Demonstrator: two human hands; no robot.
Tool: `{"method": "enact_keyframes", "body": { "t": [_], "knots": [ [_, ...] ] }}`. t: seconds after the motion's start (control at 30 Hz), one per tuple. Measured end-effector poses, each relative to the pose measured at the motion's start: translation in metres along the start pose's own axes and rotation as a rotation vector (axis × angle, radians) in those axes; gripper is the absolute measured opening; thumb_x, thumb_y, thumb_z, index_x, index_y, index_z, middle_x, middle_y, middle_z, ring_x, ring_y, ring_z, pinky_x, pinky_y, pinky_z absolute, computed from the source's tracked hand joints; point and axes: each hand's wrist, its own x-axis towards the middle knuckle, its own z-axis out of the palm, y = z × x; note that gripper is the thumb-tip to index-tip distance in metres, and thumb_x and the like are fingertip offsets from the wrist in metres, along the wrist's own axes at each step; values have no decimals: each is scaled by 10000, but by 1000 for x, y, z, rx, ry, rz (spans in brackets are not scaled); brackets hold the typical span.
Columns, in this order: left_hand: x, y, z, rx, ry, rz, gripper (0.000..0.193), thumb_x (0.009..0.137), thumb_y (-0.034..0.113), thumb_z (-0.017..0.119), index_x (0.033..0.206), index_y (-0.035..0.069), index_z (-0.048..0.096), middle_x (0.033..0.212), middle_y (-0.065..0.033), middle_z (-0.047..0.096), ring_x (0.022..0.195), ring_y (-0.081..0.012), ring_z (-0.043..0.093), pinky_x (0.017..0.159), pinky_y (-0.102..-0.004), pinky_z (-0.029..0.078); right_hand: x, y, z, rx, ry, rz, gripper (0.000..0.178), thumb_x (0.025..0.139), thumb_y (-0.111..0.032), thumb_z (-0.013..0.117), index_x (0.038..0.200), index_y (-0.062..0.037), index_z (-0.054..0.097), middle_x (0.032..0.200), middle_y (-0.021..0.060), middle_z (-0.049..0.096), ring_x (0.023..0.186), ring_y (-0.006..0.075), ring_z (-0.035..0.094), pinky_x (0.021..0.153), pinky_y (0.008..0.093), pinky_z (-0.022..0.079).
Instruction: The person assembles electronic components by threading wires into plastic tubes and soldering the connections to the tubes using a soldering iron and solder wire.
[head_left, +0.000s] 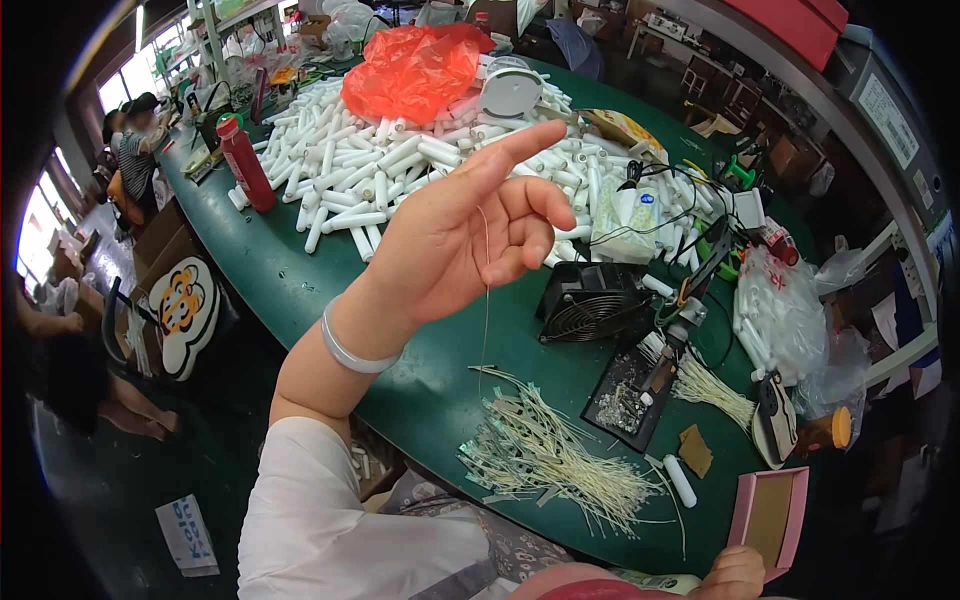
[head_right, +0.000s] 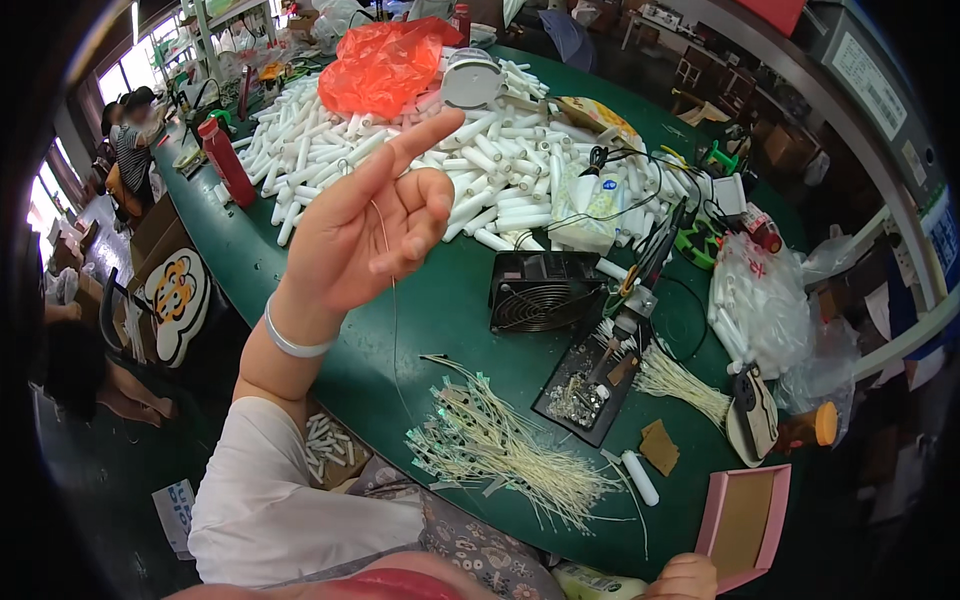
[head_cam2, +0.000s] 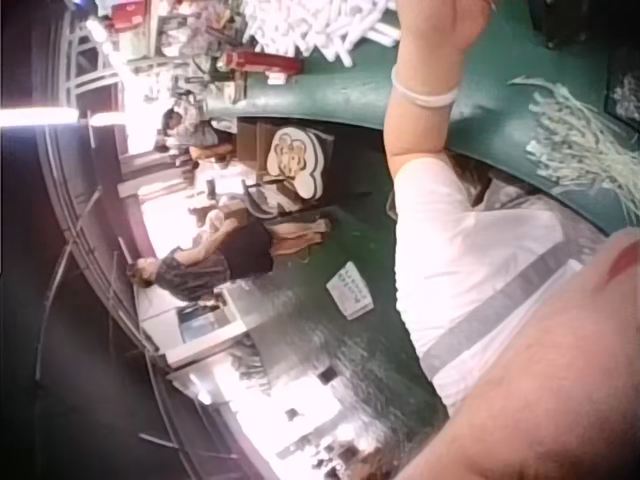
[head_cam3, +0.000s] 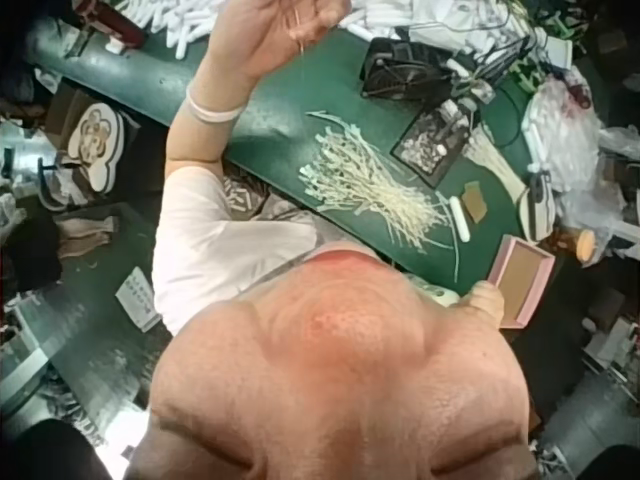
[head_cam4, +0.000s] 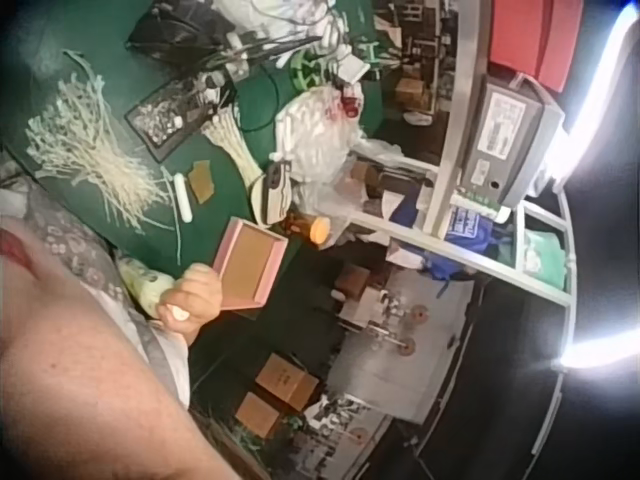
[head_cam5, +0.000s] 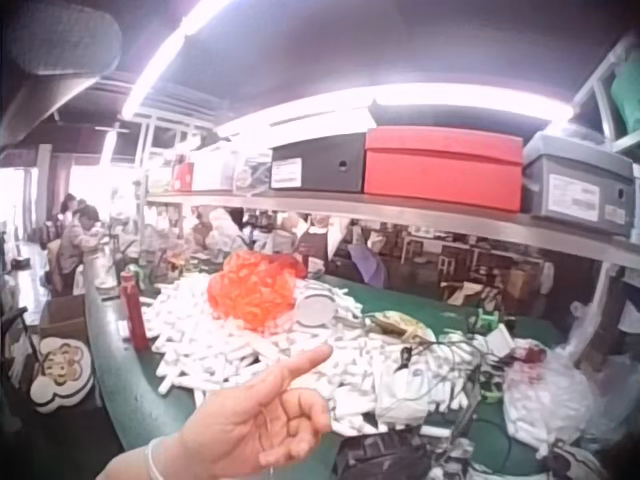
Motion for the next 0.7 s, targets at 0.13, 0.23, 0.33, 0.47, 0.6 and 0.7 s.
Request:
{"method": "enact_keyframes", "body": {
  "t": [0.13,0.23,0.33,0.47,0.6,0.7],
  "knots": [
    [1,-5,-6,4,6,-20,461,960,256,212,1352,19,159,893,-142,524,623,-127,550,467,-176,461,4,-2,4,-68,2,119,411,538,-45,586,463,-154,197,435,-20,178,341,128,208,353,309,150],
    [1,-8,-8,-9,0,-35,463,960,258,210,1353,19,157,891,-140,524,630,-129,548,480,-180,465,8,2,10,-6,68,2,384,545,-39,547,462,-148,188,435,-10,176,351,133,207,363,297,159],
    [0,-8,-14,-17,25,-25,460,960,257,213,1351,18,167,889,-141,526,628,-126,548,472,-182,458,7,1,8,-13,49,47,359,518,-58,524,460,-145,180,433,-3,173,356,142,207,373,296,170],
    [3,-8,-16,31,85,-24,455,959,250,225,1347,17,182,878,-139,533,622,-121,548,456,-177,442,15,6,11,47,15,-101,342,428,-139,516,457,-143,175,423,-3,172,352,153,208,381,305,182],
    [5,-8,-18,85,135,-43,452,957,249,237,1342,15,200,864,-131,540,614,-112,548,441,-171,423,22,10,6,139,-115,-142,350,414,-165,517,449,-150,169,412,-7,168,341,150,198,377,309,175],
    [4,-8,-13,114,143,-51,452,956,259,239,1332,10,225,843,-115,546,599,-101,540,436,-166,410,18,10,7,128,2,-146,353,410,-170,519,440,-154,167,399,-7,177,333,149,195,373,308,173]
  ]
}}
